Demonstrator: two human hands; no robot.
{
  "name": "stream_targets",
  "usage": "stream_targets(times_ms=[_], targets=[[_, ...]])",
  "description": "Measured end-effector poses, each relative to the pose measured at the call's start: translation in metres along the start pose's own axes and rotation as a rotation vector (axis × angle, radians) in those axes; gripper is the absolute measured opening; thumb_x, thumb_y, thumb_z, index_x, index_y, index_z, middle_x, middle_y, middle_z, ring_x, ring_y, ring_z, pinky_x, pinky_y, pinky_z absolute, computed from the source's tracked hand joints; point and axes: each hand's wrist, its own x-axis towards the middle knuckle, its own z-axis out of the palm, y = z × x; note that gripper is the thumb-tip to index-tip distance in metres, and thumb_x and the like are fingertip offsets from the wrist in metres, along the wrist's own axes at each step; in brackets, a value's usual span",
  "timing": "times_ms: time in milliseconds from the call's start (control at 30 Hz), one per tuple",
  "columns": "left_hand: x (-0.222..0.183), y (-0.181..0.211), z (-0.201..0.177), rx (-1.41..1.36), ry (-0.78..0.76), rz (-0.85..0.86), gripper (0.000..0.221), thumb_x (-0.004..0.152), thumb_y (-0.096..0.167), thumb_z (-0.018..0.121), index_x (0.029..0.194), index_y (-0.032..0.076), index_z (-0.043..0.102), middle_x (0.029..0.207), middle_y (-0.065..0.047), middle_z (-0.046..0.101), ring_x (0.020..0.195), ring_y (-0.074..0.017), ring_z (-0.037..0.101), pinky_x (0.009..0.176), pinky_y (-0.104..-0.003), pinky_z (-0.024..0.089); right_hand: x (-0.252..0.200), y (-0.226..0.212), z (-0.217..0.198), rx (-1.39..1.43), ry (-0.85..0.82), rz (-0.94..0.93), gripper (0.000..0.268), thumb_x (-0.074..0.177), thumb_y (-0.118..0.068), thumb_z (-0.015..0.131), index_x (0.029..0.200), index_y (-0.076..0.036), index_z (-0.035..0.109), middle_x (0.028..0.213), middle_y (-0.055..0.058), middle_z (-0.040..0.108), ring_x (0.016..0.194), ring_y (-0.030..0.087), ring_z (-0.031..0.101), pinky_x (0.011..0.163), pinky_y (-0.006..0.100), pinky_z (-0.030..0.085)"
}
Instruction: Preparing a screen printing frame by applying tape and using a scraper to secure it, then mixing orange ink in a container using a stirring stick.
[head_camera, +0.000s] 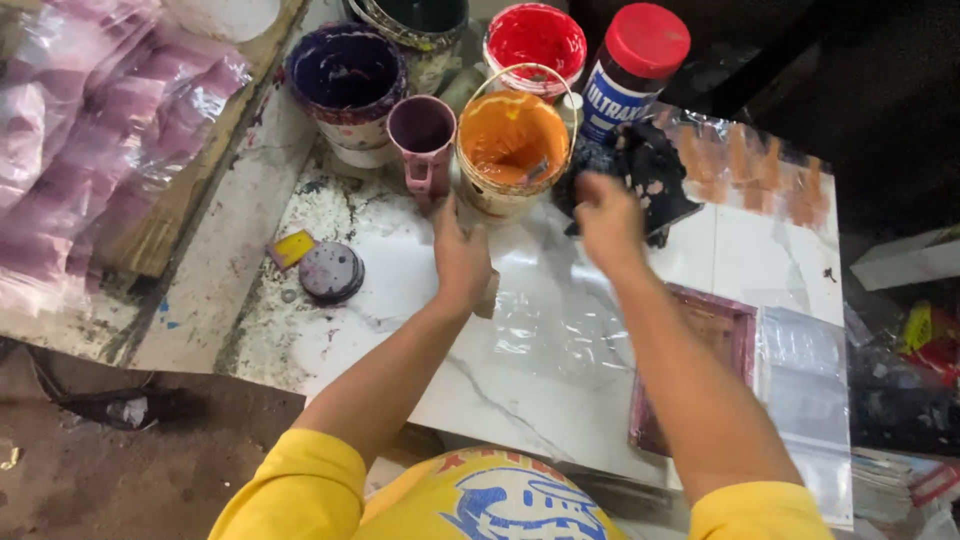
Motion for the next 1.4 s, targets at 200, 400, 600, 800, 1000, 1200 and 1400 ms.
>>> stream_targets(times_ms=[200,400,600,800,1000,1200,1400], targets=[[0.059,-0.044,0.018,0.088,-0.046,-0.032,0.07,0.095,-0.002,0.046,0.161,0.008,0.022,0.162,-0.024,0.031,0.154,-0.0329,0.024,0.127,-0.045,0.017,-0.004,-0.068,0.027,0.502,-0.205,0.268,0.063,0.083,0.005,0.067,0.144,-0.01,0.053,0.139,0.016,0.064,0.133,0.031,0.058,0.107,0.046,0.049],[0.033,-0.024,0.017,-0.013,-0.007,0.049,0.069,0.092,-0.014,0.043,0.155,0.013,0.038,0.148,-0.023,0.045,0.146,-0.037,0.039,0.124,-0.046,0.028,-0.022,-0.087,0.011,0.43,-0.189,0.146,0.049,0.088,0.003,0.069,0.135,-0.006,0.056,0.127,0.018,0.068,0.122,0.032,0.065,0.099,0.045,0.056],[0.011,-0.046,0.024,-0.402,0.113,0.392,0.021,0.109,0.014,0.046,0.117,0.017,0.065,0.12,-0.005,0.056,0.124,-0.0165,0.051,0.115,-0.035,0.035,-0.083,-0.095,-0.049,1.109,-0.162,0.048,0.065,0.08,0.01,0.075,0.135,-0.018,0.053,0.121,-0.002,0.062,0.112,0.01,0.061,0.095,0.029,0.06],[-0.012,-0.026,0.033,-0.817,-0.025,-0.028,0.064,0.101,0.037,0.064,0.15,0.015,0.03,0.154,-0.018,0.03,0.143,-0.0317,0.036,0.118,-0.049,0.036,-0.134,-0.11,-0.065,1.07,-0.074,-0.192,0.056,0.081,0.011,0.076,0.132,0.003,0.055,0.105,0.018,0.071,0.093,0.024,0.069,0.087,0.039,0.059],[-0.062,0.03,0.021,-1.024,-0.387,-0.417,0.078,0.099,0.069,0.036,0.153,0.013,0.043,0.161,-0.021,0.035,0.15,-0.04,0.03,0.121,-0.057,0.028,-0.155,-0.104,-0.093,1.174,-0.114,-0.08,0.041,0.076,0.011,0.075,0.115,0.005,0.066,0.096,0.023,0.074,0.081,0.029,0.077,0.066,0.034,0.066],[-0.088,0.033,0.016,-1.052,-0.427,-0.601,0.095,0.088,0.078,0.045,0.154,0.01,0.042,0.161,-0.022,0.038,0.149,-0.0417,0.033,0.123,-0.059,0.02,-0.186,-0.05,-0.089,0.856,-0.147,-0.073,0.044,0.096,0.008,0.056,0.139,-0.003,0.059,0.122,0.017,0.07,0.114,0.029,0.068,0.108,0.053,0.045],[-0.089,0.025,0.017,-1.051,-0.326,-0.608,0.098,0.084,0.08,0.049,0.151,0.008,0.046,0.157,-0.021,0.044,0.147,-0.0402,0.039,0.125,-0.059,0.02,-0.241,-0.06,-0.105,0.737,0.271,0.084,0.032,0.111,-0.027,0.042,0.123,-0.002,0.059,0.103,0.015,0.069,0.091,0.021,0.067,0.079,0.037,0.059]])
